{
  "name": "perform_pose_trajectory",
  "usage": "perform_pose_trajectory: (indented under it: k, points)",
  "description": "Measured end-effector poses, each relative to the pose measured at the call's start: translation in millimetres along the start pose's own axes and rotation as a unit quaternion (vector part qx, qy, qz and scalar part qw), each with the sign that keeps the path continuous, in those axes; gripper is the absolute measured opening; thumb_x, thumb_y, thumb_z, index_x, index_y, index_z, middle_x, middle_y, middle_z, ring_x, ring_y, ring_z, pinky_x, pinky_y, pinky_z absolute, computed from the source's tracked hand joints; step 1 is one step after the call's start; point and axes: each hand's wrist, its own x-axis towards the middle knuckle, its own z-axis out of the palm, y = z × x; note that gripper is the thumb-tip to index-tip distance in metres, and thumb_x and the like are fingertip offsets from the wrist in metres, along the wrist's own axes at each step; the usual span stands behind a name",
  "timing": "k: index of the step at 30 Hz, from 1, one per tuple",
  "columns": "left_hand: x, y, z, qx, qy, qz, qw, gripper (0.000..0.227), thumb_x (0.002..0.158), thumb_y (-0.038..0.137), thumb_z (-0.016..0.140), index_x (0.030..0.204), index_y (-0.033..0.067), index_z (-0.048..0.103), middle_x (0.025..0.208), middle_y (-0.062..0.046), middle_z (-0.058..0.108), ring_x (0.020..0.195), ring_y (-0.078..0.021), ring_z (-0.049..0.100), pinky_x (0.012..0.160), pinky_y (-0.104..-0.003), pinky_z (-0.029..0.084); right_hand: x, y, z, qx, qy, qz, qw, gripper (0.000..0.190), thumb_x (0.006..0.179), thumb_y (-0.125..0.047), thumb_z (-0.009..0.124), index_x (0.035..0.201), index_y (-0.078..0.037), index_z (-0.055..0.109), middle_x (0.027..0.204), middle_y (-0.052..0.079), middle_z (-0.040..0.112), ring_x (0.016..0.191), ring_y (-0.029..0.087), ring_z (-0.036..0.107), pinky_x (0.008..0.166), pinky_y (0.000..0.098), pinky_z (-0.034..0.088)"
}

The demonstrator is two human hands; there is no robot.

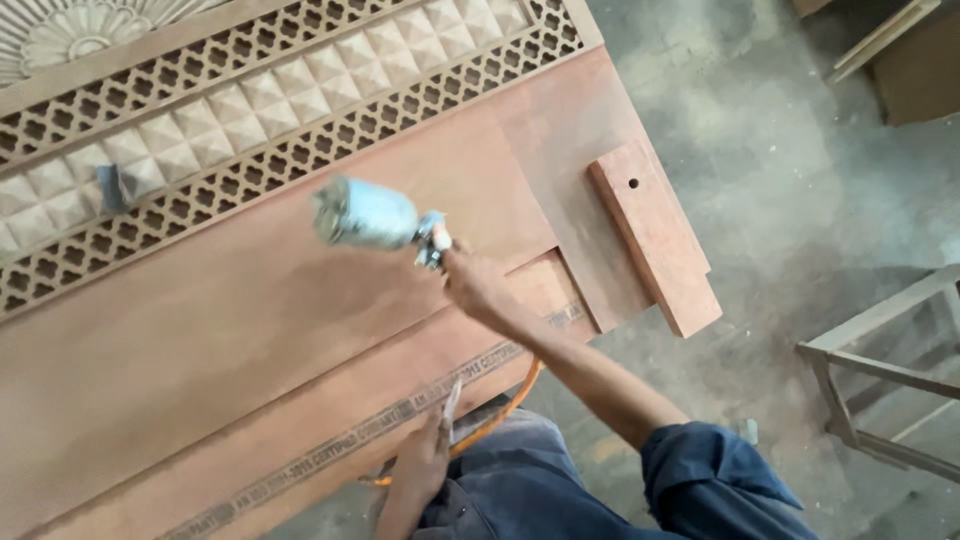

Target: The person sands a large wooden headboard with a sanding block, then uses a spray gun to apply a finish to the surface. The person moves around the piece to cover different areas.

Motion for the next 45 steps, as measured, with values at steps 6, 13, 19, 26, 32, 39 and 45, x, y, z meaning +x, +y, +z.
perform_pose_trajectory:
  k: [6,13,19,26,32,39,45]
  points:
    - [30,66,-11,-0.125,0.174,0.238,0.947,0.036,0.105,0.034,0.046,0.113,0.0033,0.065,0.098,-0.028,0.07,0.088,-0.0489,0.067,0.073,-0.056,0.052,59,102,-82,-0.082,0.123,0.173,0.974,0.02,0.085,-0.004,0.056,0.104,-0.004,0.063,0.095,0.023,0.068,0.087,0.042,0.065,0.071,0.0534,0.052]
    - [50,104,-19,-0.068,0.147,0.112,0.98,0.031,0.104,0.035,0.046,0.108,0.0097,0.064,0.086,-0.023,0.072,0.081,-0.0443,0.07,0.069,-0.056,0.053,83,65,-85,0.001,0.034,0.096,0.995,0.029,0.087,-0.005,0.054,0.113,-0.003,0.064,0.093,0.019,0.068,0.083,0.038,0.068,0.069,0.0484,0.054]
    - [50,103,-28,-0.114,0.159,0.155,0.968,0.034,0.103,0.031,0.045,0.125,0.0093,0.06,0.077,-0.025,0.071,0.073,-0.0474,0.069,0.062,-0.058,0.052,119,14,-2,-0.186,-0.025,-0.095,0.978,0.03,0.083,-0.02,0.068,0.111,-0.009,0.066,0.099,0.013,0.064,0.081,0.028,0.065,0.062,0.0398,0.051]
    - [59,143,-43,-0.109,0.201,0.229,0.946,0.02,0.103,0.024,0.055,0.113,0.0103,0.065,0.077,-0.022,0.072,0.067,-0.0425,0.071,0.056,-0.052,0.054,145,75,-55,0.262,0.091,0.076,0.958,0.03,0.11,-0.029,0.044,0.124,-0.01,0.063,0.1,0.004,0.066,0.094,0.021,0.06,0.084,0.04,0.051]
    - [83,231,-41,-0.102,0.197,0.378,0.899,0.017,0.101,0.018,0.058,0.112,0.0049,0.059,0.08,-0.023,0.071,0.068,-0.0439,0.069,0.055,-0.053,0.053,171,170,-177,-0.172,0.079,0.143,0.971,0.014,0.087,-0.004,0.056,0.095,0.002,0.067,0.09,0.029,0.068,0.085,0.044,0.069,0.072,0.0545,0.053]
    - [103,305,-12,-0.042,0.205,0.363,0.908,0.013,0.106,0.018,0.053,0.11,0.0086,0.06,0.071,-0.02,0.07,0.06,-0.0417,0.067,0.053,-0.054,0.052,186,227,-259,-0.092,0.13,0.171,0.972,0.019,0.079,-0.004,0.059,0.096,0.001,0.069,0.078,0.023,0.066,0.071,0.036,0.063,0.061,0.0454,0.049]
    - [71,345,47,-0.008,0.141,0.465,0.874,0.02,0.099,0.012,0.054,0.116,0.0025,0.059,0.071,-0.018,0.068,0.053,-0.036,0.067,0.046,-0.049,0.052,90,243,-353,0.104,0.002,0.329,0.938,0.015,0.089,-0.007,0.056,0.096,-0.008,0.07,0.066,0.004,0.062,0.051,0.013,0.053,0.044,0.0313,0.041]
